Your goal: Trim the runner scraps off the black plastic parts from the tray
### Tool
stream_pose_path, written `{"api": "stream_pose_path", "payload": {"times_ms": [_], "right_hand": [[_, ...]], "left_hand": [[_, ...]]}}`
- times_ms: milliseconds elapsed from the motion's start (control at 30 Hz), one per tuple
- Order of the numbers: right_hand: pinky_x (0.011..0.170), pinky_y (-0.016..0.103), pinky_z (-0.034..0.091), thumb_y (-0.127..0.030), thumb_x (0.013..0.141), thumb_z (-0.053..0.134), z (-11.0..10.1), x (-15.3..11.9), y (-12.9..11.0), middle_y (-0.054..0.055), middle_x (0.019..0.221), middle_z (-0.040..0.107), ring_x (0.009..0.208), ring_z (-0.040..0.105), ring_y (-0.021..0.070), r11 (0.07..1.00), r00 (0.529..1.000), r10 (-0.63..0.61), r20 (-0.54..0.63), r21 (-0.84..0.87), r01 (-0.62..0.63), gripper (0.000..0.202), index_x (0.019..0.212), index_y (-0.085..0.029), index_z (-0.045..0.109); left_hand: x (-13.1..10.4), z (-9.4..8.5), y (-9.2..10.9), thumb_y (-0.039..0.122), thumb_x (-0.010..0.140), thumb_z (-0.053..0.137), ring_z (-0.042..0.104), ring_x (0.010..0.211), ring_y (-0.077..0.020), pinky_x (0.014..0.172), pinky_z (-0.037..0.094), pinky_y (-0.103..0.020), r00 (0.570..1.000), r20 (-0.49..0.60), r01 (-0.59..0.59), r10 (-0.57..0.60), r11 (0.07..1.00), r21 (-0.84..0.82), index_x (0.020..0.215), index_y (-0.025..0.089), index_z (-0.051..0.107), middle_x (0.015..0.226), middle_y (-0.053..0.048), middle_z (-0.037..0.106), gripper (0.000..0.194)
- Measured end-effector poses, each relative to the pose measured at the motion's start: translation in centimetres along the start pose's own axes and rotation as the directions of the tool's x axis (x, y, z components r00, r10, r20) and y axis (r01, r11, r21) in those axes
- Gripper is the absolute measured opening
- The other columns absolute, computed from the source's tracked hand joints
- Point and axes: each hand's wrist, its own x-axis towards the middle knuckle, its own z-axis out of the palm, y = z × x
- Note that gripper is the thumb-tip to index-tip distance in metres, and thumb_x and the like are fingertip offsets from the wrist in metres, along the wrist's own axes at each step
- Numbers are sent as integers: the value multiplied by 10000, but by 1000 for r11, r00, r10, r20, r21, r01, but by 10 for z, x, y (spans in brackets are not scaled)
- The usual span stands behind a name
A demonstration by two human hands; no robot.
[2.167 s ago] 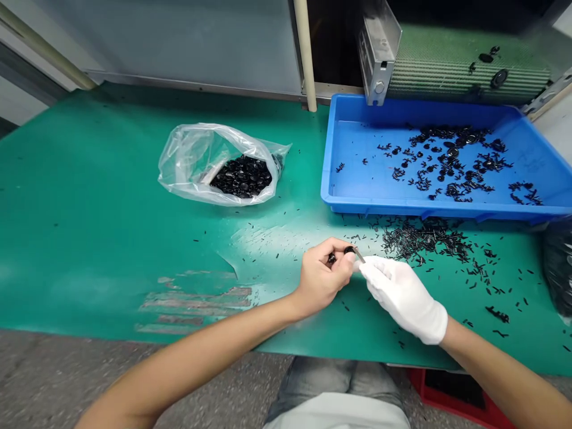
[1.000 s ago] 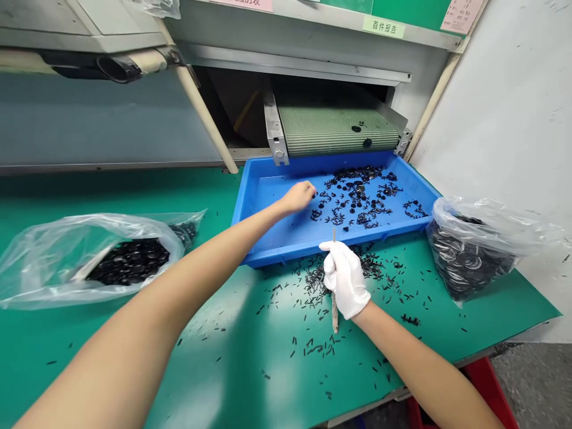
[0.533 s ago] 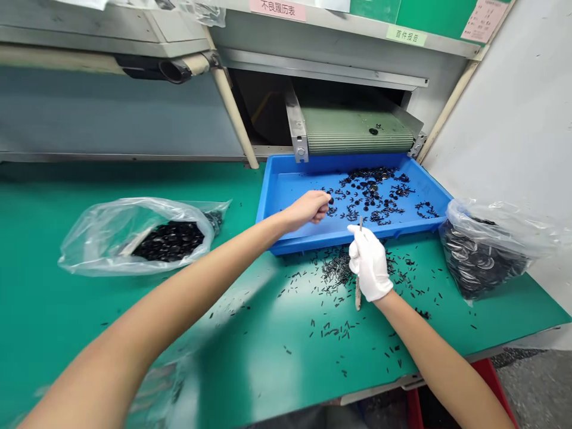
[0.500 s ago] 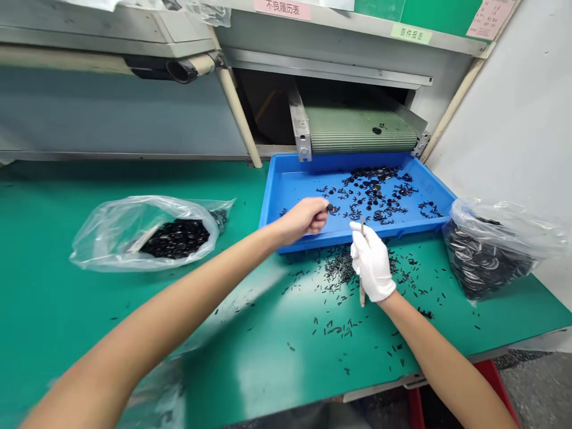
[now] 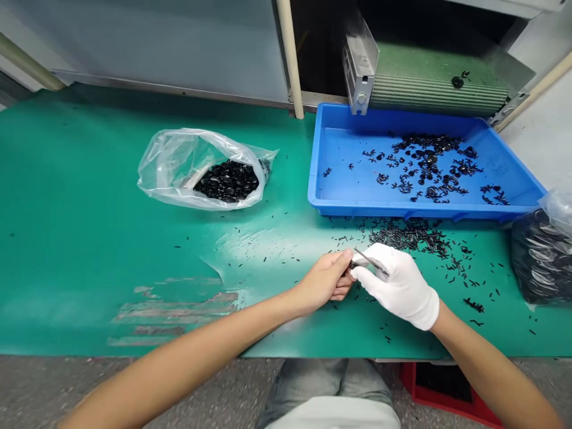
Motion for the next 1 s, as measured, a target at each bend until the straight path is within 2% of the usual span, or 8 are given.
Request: {"api": "stream_pose_path", "payload": {"times_ms": [133, 300, 367, 600, 700, 767, 867, 1000], "right_hand": [[600, 241, 448, -190, 855, 507, 1, 1, -1, 0, 673, 574, 600, 539, 123, 995, 997, 70, 31, 74, -72, 121, 770, -180, 593], [635, 255, 462, -179, 848, 527, 9, -2, -4, 27, 774, 630, 653, 572, 135, 1000, 998, 21, -61, 8, -20, 112, 916, -175, 616], [640, 255, 463, -190, 838, 554, 11, -3, -4, 25, 779, 631, 663, 574, 136, 999, 997, 34, -68, 26, -33, 83, 897, -180, 611], [564, 255, 418, -253, 900, 473, 4, -1, -2, -15, 645, 510, 564, 479, 116, 946, 973, 230, 17, 231, -227, 190, 726, -196, 522], [561, 256, 403, -227, 898, 482, 1, -1, -1, -22, 635, 477, 557, 458, 113, 982, 992, 123, -11, 149, -120, 197, 710, -199, 534], [575, 261, 413, -194, 885, 492, 1, -1, -1, -16, 668, 501, 576, 478, 118, 995, 998, 46, -35, 93, -42, 116, 820, -199, 588], [572, 259, 425, -194, 838, 570, 3, 0, -1, -14, 724, 531, 595, 499, 119, 997, 996, 25, -91, 69, -18, 118, 953, -203, 596], [583, 256, 421, -154, 786, 599, 4, 2, -4, -26, 691, 505, 599, 492, 116, 999, 993, 8, -119, 54, -1, 67, 790, -206, 555]], "left_hand": [[-2, -2, 0, 659, 779, 549, 184, 411, -39, 379, 166, -167, 999, -27, -29, 30, 999, 45, 633, 177, 423, 481, 97, 213, 519], [-3, 5, 2, 599, 815, 546, 183, 405, -35, 385, 147, -167, 996, -84, -44, 43, 999, -6, 634, 191, 364, 489, 96, 228, 482], [-3, 6, 2, 581, 831, 533, 177, 407, -34, 389, 145, -169, 995, -95, -40, 39, 999, -8, 643, 195, 344, 495, 96, 234, 469], [-4, -4, -1, 650, 828, 481, 221, 433, -51, 399, 187, -185, 980, -19, -185, 196, 950, 251, 704, 181, 430, 523, 86, 264, 488], [-5, -6, 2, 637, 786, 561, 252, 435, -46, 404, 204, -187, 980, 17, -196, 199, 941, 278, 691, 180, 419, 527, 84, 299, 488], [-5, -5, 4, 633, 772, 583, 227, 425, -39, 403, 190, -190, 986, 42, -169, 164, 965, 199, 655, 183, 389, 508, 94, 266, 503], [-7, -2, 4, 609, 781, 588, 186, 427, -38, 404, 174, -192, 992, 65, -116, 111, 990, 75, 675, 165, 445, 493, 109, 205, 478], [-9, -2, 5, 564, 778, 618, 185, 435, -41, 402, 176, -193, 991, 115, -67, 65, 998, 18, 724, 138, 505, 493, 106, 215, 444]]}}
